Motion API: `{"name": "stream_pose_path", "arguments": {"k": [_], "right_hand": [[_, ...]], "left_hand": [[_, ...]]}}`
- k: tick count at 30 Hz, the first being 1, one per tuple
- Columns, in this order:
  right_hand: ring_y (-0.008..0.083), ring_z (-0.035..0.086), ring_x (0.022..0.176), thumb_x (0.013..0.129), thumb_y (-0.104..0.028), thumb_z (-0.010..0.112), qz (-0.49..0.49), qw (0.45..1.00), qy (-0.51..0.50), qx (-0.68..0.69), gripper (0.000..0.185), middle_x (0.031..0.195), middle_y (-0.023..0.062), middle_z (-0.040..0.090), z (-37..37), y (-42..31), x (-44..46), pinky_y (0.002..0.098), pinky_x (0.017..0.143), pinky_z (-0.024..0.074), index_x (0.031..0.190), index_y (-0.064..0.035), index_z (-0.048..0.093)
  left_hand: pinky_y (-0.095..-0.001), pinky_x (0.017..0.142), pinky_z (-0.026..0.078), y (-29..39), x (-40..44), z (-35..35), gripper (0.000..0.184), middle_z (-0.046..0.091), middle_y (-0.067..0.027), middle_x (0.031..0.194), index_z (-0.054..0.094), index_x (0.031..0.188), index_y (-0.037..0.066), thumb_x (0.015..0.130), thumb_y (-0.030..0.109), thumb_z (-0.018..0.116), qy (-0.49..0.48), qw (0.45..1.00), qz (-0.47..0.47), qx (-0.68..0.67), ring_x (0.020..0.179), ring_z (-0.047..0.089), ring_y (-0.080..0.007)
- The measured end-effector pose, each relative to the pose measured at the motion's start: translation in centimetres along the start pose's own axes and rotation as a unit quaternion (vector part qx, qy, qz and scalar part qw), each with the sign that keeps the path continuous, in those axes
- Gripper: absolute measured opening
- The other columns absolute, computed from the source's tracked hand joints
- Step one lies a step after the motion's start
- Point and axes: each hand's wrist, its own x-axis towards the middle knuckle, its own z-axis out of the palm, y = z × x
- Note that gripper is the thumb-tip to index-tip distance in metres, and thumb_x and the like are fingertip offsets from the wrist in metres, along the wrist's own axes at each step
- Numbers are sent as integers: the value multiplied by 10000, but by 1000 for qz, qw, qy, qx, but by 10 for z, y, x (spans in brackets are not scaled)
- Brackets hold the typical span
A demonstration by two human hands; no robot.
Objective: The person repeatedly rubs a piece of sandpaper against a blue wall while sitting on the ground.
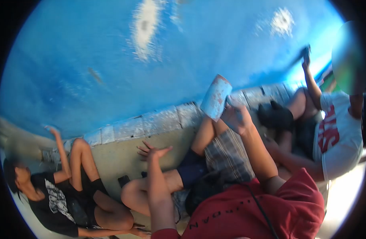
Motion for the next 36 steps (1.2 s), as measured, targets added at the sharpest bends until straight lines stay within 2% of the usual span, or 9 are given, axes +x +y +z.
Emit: {"name": "stream_pose_path", "arguments": {"k": [3, 6, 12, 17, 18, 23, 29, 33, 36], "right_hand": [[212, 540, 1149, 965, -237, 516, 3, 997, 49, 53, 337, 1191, 78, 588, -25, -9, -32, 431, 1040, 368, 1261, -79, 483], [212, 546, 1138, 965, -241, 508, 18, 997, 46, 52, 380, 1209, 74, 574, -25, -18, -44, 414, 1030, 377, 1308, -88, 453], [228, 516, 1216, 965, -252, 511, 32, 998, 20, 45, 461, 1326, 98, 536, -37, 3, -37, 399, 1069, 354, 1364, -36, 425], [197, 538, 1139, 958, -265, 523, 72, 997, 14, 30, 447, 1226, 65, 565, -26, 26, -19, 391, 998, 398, 1341, -60, 421], [197, 538, 1136, 959, -265, 522, 76, 997, 9, 31, 438, 1222, 65, 566, -26, 29, -17, 391, 995, 399, 1333, -57, 426], [200, 536, 1131, 965, -258, 512, 102, 994, 5, 26, 404, 1206, 68, 568, -28, 41, -6, 391, 992, 398, 1304, -51, 442], [189, 537, 1113, 968, -264, 506, 67, 996, -7, -66, 377, 1183, 65, 572, -23, 31, 1, 385, 991, 391, 1269, -43, 458], [167, 567, 1034, 954, -194, 543, -74, 979, 72, -176, 298, 1067, 68, 614, 2, -11, 21, 341, 952, 415, 1208, -41, 518], [107, 530, 874, 957, -193, 565, -331, 864, 110, -362, 227, 939, 33, 597, 49, -69, 52, 278, 801, 426, 1117, -32, 558]], "left_hand": [[-497, 1160, 143, -55, 93, -6, 1335, -79, -205, 1568, -62, 1511, 98, 610, 823, 605, -108, 954, 159, 232, 1447, -8, -395], [-421, 1124, 261, -81, 66, -91, 859, 283, -235, 1503, 277, 1471, 33, 881, 620, 493, -182, 957, 150, -167, 1375, 327, -318], [-338, 1007, 400, -144, -91, -112, 481, 556, -187, 1279, 474, 1320, -48, 963, 264, 553, 208, 870, 321, -312, 1165, 548, -271], [-374, 943, 451, -192, -214, -22, 454, 594, -210, 1198, 548, 1204, -83, 1013, 307, 416, 520, 766, 66, -372, 1080, 585, -291], [-384, 870, 471, -179, -227, 6, 484, 614, -197, 1144, 554, 1184, -81, 1014, 346, 403, 543, 674, 25, -500, 1006, 603, -293], [-371, 732, 462, -219, -253, 157, 494, 607, -188, 1011, 523, 1141, -73, 1010, 370, 348, 411, 741, -152, -509, 825, 572, -250], [-390, 732, 457, -253, -214, 312, 447, 591, -186, 1014, 511, 1147, -50, 990, 347, 377, 363, 895, -204, -161, 815, 565, -273], [-406, 748, 454, -254, -209, 323, 425, 582, -186, 1026, 506, 1161, -33, 978, 335, 396, 375, 890, -251, -72, 828, 564, -293], [-418, 759, 452, -251, -197, 327, 411, 575, -186, 1036, 502, 1172, -21, 969, 325, 411, 384, 881, -274, -34, 839, 563, -308]]}}
